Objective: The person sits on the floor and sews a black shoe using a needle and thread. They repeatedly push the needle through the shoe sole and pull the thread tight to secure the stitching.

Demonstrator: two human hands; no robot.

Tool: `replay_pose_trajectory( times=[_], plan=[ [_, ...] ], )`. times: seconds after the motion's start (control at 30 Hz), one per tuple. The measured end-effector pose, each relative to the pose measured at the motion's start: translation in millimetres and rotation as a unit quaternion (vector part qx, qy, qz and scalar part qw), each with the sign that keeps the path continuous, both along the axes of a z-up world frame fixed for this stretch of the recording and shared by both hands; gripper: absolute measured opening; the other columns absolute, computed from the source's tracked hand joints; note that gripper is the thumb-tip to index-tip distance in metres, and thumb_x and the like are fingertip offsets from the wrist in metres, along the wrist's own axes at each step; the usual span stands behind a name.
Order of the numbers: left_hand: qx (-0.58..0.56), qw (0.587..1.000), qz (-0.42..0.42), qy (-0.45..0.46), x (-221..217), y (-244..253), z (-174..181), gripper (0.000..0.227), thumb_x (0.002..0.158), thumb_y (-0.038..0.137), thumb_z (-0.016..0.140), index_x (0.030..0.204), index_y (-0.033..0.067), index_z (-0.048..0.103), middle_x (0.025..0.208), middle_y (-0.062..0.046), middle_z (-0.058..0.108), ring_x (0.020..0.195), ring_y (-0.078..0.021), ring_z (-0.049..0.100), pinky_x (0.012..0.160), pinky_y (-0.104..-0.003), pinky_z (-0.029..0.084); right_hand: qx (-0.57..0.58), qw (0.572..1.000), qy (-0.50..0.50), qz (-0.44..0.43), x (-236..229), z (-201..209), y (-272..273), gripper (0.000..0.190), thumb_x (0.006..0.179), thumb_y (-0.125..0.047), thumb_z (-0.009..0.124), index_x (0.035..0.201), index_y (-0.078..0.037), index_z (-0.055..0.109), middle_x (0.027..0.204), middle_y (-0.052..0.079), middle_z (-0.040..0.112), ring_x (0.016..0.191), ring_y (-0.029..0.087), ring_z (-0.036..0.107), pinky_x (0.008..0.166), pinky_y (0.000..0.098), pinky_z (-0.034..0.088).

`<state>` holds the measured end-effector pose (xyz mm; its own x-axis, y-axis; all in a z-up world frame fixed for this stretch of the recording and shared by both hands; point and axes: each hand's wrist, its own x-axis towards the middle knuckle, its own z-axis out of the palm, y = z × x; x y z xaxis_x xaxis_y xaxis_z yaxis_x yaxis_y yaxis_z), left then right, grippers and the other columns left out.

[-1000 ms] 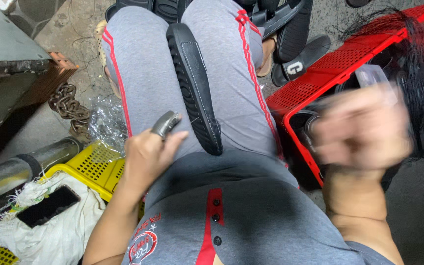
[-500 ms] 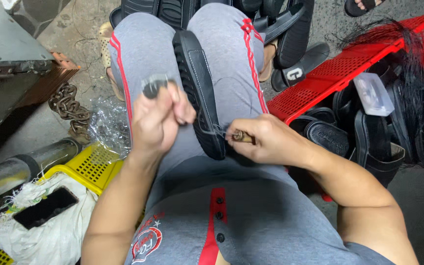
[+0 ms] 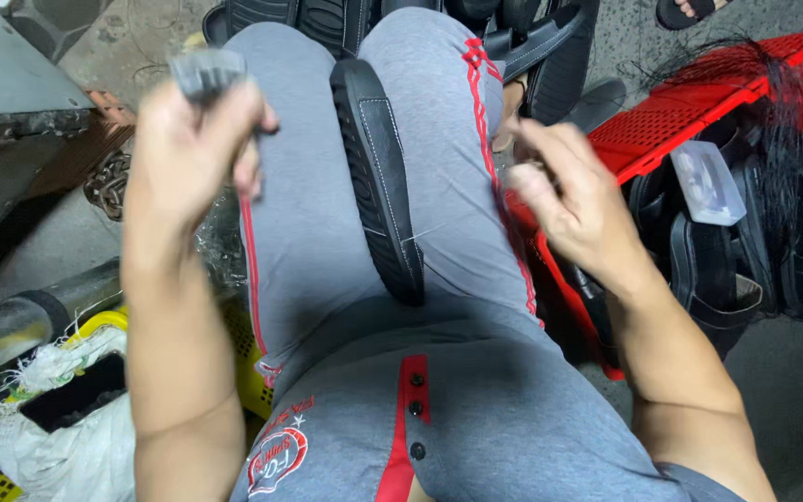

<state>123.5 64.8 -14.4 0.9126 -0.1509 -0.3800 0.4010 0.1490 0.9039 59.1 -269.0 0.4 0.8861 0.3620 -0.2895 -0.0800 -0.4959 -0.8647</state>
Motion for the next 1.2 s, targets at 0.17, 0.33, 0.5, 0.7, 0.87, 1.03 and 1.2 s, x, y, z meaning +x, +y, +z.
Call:
replay_pose_trajectory(
  times=[0.17, 0.33, 0.5, 0.7, 0.87, 1.03, 1.2],
  plan=[
    [0.508, 0.755, -0.116, -0.398, -51.9, 9.1, 4.1, 0.037, 0.097, 0.015, 0.073, 0.108, -0.0176, 0.058, 0.13, -0.033, 0.053, 0.122, -0.0497, 0.052, 0.105, -0.068, 0.029, -0.133, 0.963, -0.16, 0.172, -42.7, -3.1, 8.3, 0.043, 0.097, -0.02, 0.053, 0.139, -0.027, 0.047, 0.113, 0.0, 0.069, 0.093, 0.014, 0.066, 0.073, 0.0299, 0.056],
    [0.355, 0.836, -0.209, -0.363, -84.4, -34.2, -15.8, 0.079, 0.084, 0.046, 0.073, 0.142, 0.0026, 0.041, 0.151, -0.021, 0.034, 0.143, -0.0424, 0.034, 0.119, -0.062, 0.017, -0.153, 0.954, -0.126, 0.226, -40.0, -8.2, 23.9, 0.047, 0.098, -0.02, 0.049, 0.144, -0.025, 0.041, 0.082, 0.004, 0.054, 0.067, 0.024, 0.057, 0.044, 0.0383, 0.046],
    [0.39, 0.807, -0.241, -0.372, -88.6, -44.7, -22.5, 0.1, 0.078, 0.063, 0.069, 0.146, 0.0003, 0.031, 0.154, -0.023, 0.03, 0.144, -0.0415, 0.034, 0.119, -0.062, 0.012, -0.166, 0.952, -0.11, 0.233, -36.0, -8.2, 25.9, 0.046, 0.097, -0.022, 0.048, 0.142, -0.027, 0.044, 0.078, 0.006, 0.055, 0.067, 0.027, 0.059, 0.047, 0.0411, 0.047],
    [0.394, 0.808, -0.236, -0.37, -87.4, -46.4, -20.4, 0.1, 0.078, 0.063, 0.069, 0.145, -0.0009, 0.034, 0.153, -0.023, 0.031, 0.143, -0.042, 0.035, 0.119, -0.061, 0.013, -0.171, 0.953, -0.097, 0.232, -31.8, -4.9, 28.6, 0.046, 0.097, -0.021, 0.048, 0.141, -0.028, 0.045, 0.082, 0.005, 0.058, 0.069, 0.027, 0.06, 0.045, 0.0407, 0.048],
    [0.392, 0.815, -0.221, -0.366, -88.5, -48.7, -25.8, 0.099, 0.078, 0.063, 0.071, 0.145, -0.0004, 0.035, 0.152, -0.025, 0.033, 0.143, -0.0413, 0.035, 0.118, -0.061, 0.013, -0.273, 0.916, -0.128, 0.266, -22.7, 15.0, 34.3, 0.047, 0.094, -0.029, 0.053, 0.141, -0.034, 0.046, 0.073, 0.006, 0.052, 0.043, 0.035, 0.051, 0.028, 0.0468, 0.042],
    [0.392, 0.822, -0.18, -0.372, -88.1, -53.2, -34.2, 0.099, 0.075, 0.065, 0.071, 0.142, -0.0016, 0.038, 0.149, -0.025, 0.038, 0.14, -0.0414, 0.041, 0.118, -0.061, 0.018, -0.262, 0.906, -0.167, 0.288, -14.2, 8.8, 36.0, 0.049, 0.091, -0.028, 0.058, 0.139, -0.029, 0.049, 0.076, 0.005, 0.05, 0.044, 0.03, 0.052, 0.029, 0.0446, 0.039],
    [0.398, 0.82, -0.155, -0.382, -87.5, -52.6, -43.1, 0.101, 0.075, 0.067, 0.068, 0.141, -0.0036, 0.038, 0.147, -0.026, 0.039, 0.139, -0.0411, 0.043, 0.118, -0.06, 0.022, -0.195, 0.929, -0.212, 0.23, -17.7, -7.1, 49.9, 0.041, 0.094, -0.024, 0.061, 0.135, -0.021, 0.055, 0.085, 0.002, 0.051, 0.049, 0.025, 0.053, 0.032, 0.0393, 0.042]
  ],
)
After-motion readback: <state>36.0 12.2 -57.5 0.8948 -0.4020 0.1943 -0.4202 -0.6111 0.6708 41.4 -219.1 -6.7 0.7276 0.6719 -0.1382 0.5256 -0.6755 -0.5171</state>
